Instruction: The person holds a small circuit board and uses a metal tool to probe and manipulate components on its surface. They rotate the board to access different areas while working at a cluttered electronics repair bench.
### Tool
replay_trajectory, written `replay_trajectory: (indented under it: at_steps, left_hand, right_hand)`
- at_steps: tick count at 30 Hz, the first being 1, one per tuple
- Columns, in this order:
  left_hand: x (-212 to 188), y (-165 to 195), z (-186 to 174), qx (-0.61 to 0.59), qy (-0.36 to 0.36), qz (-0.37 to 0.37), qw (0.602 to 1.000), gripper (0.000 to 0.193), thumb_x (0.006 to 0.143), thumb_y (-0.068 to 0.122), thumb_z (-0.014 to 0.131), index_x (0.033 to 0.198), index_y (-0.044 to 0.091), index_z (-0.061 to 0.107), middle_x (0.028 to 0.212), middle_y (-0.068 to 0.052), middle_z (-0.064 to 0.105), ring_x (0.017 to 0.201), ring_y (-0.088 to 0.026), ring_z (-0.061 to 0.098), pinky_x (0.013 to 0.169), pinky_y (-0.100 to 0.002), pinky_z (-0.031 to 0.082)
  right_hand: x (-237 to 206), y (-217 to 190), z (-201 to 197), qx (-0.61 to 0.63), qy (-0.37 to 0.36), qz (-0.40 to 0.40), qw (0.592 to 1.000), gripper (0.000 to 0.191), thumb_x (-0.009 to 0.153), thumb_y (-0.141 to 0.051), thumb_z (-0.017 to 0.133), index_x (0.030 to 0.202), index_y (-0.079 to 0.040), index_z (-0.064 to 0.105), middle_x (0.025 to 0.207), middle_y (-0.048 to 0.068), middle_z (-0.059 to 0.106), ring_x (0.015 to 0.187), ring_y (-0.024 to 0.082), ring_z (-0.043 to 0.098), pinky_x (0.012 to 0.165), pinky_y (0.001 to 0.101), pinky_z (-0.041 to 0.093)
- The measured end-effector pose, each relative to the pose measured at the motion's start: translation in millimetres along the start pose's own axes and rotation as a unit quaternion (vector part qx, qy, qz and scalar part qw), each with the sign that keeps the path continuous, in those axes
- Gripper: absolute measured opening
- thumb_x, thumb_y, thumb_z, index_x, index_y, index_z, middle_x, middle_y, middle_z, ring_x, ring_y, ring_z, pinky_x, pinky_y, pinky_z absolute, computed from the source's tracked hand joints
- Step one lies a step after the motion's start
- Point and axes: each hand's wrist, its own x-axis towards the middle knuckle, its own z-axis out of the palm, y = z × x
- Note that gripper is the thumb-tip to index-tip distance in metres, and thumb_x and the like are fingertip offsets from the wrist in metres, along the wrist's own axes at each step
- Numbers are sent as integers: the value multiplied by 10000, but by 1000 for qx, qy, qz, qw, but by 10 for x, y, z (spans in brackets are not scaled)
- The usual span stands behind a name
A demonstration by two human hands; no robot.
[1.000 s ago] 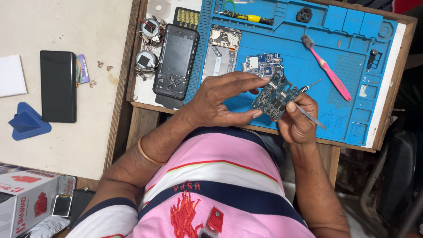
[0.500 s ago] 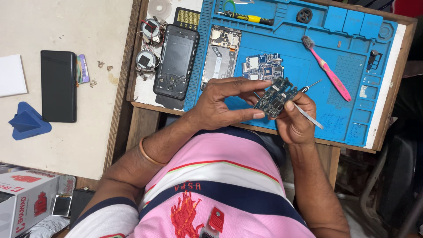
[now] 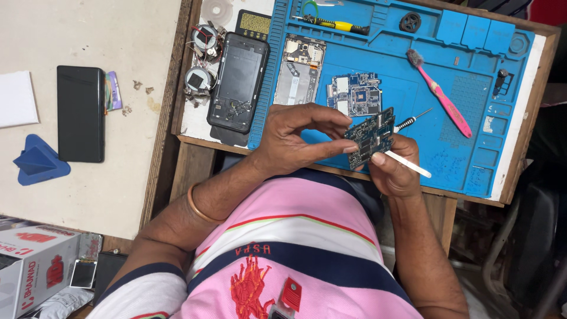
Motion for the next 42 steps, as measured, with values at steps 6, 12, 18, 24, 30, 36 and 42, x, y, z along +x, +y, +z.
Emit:
replay_trajectory:
  at_steps: [6, 12, 18, 24, 30, 36, 42]
  left_hand:
    - [2, 61, 0, 60, -21, 9, 998, 342, 891, 141, 898, 1184, 84, 731, 1009, -78, 780, 916, -141, 791, 782, -236, 656]
    - [11, 41, -19, 71, -33, 28, 997, 316, 904, 159, 883, 1172, 89, 730, 1027, -79, 768, 933, -149, 784, 790, -242, 660]
    - [14, -8, -35, 66, -31, 19, 997, 299, 915, 157, 872, 1163, 81, 725, 1029, -76, 762, 939, -153, 787, 847, -267, 671]
    - [3, -35, -47, 64, -25, 19, 997, 292, 914, 139, 869, 1163, 72, 733, 1032, -82, 763, 933, -147, 785, 841, -259, 668]
    - [-7, -71, -43, 34, -12, 30, 999, 299, 908, 111, 875, 1173, 80, 739, 1062, -99, 767, 960, -163, 783, 812, -236, 663]
    - [-41, -114, -26, 0, 7, 9, 1000, 287, 894, 87, 884, 1131, 57, 725, 1030, -96, 763, 960, -160, 780, 861, -277, 681]
    - [-39, -124, -15, 6, 4, 34, 999, 258, 895, 92, 885, 1080, 52, 710, 1025, -98, 757, 973, -162, 778, 831, -268, 687]
  right_hand:
    - [-7, 18, -38, 0, 4, -10, 1000, 238, 972, -103, 740, 1148, 57, 721, 1114, 188, 736, 955, 229, 724, 812, 352, 623]
    - [-6, 39, -61, 7, 1, -4, 1000, 210, 982, -86, 736, 1126, 65, 714, 1074, 192, 736, 893, 228, 730, 801, 341, 622]
    - [-5, 10, -5, -7, 6, -10, 1000, 217, 991, -104, 738, 1118, 70, 712, 1069, 197, 732, 867, 221, 718, 793, 333, 604]
    - [16, -12, 47, -9, 8, -6, 1000, 220, 996, -106, 741, 1122, 71, 706, 1087, 205, 727, 863, 224, 711, 790, 343, 600]
    - [13, -18, 48, -12, 0, -13, 1000, 211, 1013, -104, 726, 1137, 66, 708, 1076, 199, 736, 867, 224, 714, 797, 350, 603]
    - [22, -20, 61, -20, -2, -11, 1000, 209, 1015, -109, 719, 1137, 61, 710, 1068, 197, 738, 862, 223, 716, 792, 348, 604]
    - [50, -40, 89, -43, -17, -22, 999, 208, 1013, -123, 727, 1130, 48, 714, 1080, 199, 738, 855, 211, 714, 788, 338, 599]
